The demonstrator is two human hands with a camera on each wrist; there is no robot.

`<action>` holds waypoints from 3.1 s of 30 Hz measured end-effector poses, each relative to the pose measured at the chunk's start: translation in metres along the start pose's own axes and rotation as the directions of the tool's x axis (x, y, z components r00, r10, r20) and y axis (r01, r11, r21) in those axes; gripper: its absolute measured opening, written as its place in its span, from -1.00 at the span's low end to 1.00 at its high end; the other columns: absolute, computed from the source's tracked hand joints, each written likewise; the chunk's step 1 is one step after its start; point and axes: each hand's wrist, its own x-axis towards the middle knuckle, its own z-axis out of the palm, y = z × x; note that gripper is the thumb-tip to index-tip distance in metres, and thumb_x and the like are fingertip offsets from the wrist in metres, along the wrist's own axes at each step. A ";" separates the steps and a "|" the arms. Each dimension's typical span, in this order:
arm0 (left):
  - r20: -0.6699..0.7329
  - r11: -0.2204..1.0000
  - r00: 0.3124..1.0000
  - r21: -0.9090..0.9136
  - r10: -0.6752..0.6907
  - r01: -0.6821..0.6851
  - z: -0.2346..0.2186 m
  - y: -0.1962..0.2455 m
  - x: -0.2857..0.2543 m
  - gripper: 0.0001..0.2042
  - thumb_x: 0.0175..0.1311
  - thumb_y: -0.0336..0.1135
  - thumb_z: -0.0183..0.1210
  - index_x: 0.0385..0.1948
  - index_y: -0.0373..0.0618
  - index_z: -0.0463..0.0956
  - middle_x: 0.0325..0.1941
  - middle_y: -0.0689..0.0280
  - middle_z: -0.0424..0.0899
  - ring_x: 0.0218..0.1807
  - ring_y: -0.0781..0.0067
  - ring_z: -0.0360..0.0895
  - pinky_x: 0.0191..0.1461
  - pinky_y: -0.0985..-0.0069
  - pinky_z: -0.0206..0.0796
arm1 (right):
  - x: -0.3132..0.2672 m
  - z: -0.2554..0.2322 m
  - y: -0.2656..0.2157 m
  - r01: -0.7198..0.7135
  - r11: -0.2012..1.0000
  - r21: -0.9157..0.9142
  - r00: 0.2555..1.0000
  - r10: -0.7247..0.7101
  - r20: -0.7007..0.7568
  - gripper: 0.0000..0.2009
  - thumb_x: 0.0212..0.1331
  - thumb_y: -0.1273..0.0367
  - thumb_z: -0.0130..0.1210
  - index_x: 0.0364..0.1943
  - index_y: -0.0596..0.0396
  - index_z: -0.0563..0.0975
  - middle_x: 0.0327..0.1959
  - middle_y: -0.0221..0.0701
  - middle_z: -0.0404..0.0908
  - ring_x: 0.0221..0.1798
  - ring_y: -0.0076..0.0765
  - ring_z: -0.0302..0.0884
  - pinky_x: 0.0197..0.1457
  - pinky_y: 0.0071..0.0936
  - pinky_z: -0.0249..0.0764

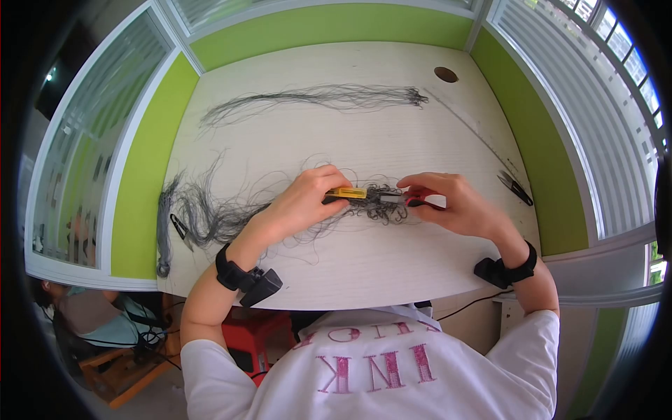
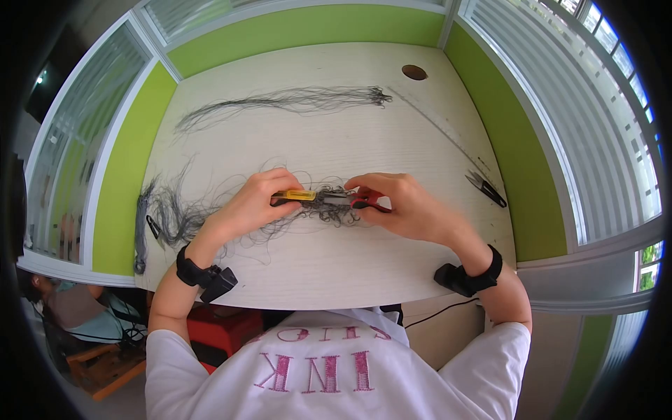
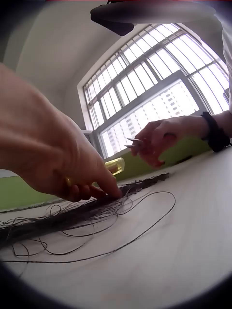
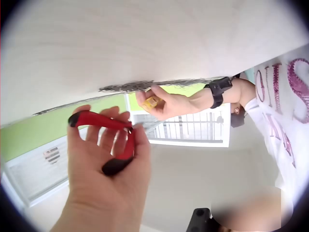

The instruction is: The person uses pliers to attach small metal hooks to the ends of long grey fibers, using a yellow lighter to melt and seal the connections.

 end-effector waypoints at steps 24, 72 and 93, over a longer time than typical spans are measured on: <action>-0.143 0.952 0.977 -0.287 -0.157 0.111 -0.001 0.002 -0.009 -0.80 0.09 -0.43 0.34 -0.29 -0.29 0.58 -0.41 0.40 0.59 -0.43 0.69 0.38 -0.35 0.68 0.26 | 0.007 0.047 -0.012 0.303 0.605 -0.736 0.908 -0.418 0.030 -0.91 -0.02 0.42 0.15 -0.43 0.06 0.50 -0.56 -0.48 0.38 -0.42 -0.42 0.42 -0.29 -0.43 0.25; 0.009 0.664 0.934 -0.700 -0.358 0.261 0.019 0.012 -0.010 -0.76 0.10 -0.40 0.35 -0.21 -0.18 0.55 -0.31 0.46 0.58 -0.39 0.81 0.34 -0.33 0.77 0.19 | 0.011 0.014 -0.010 -0.198 0.738 0.645 0.973 0.228 0.037 -0.72 0.23 0.38 0.15 -0.05 0.27 0.57 -0.35 -0.46 0.55 -0.35 -0.66 0.37 -0.34 -0.70 0.29; -0.057 0.121 0.943 -0.993 -0.328 -0.018 0.015 0.019 -0.016 -0.84 0.22 -0.50 0.22 -0.18 -0.18 0.51 -0.35 0.44 0.51 -0.43 0.70 0.29 -0.40 0.69 0.13 | 0.027 0.043 -0.033 -0.271 0.546 0.793 0.956 0.251 0.153 -0.74 0.26 0.38 0.10 -0.02 0.19 0.58 -0.48 -0.54 0.47 -0.43 -0.68 0.26 -0.40 -0.67 0.18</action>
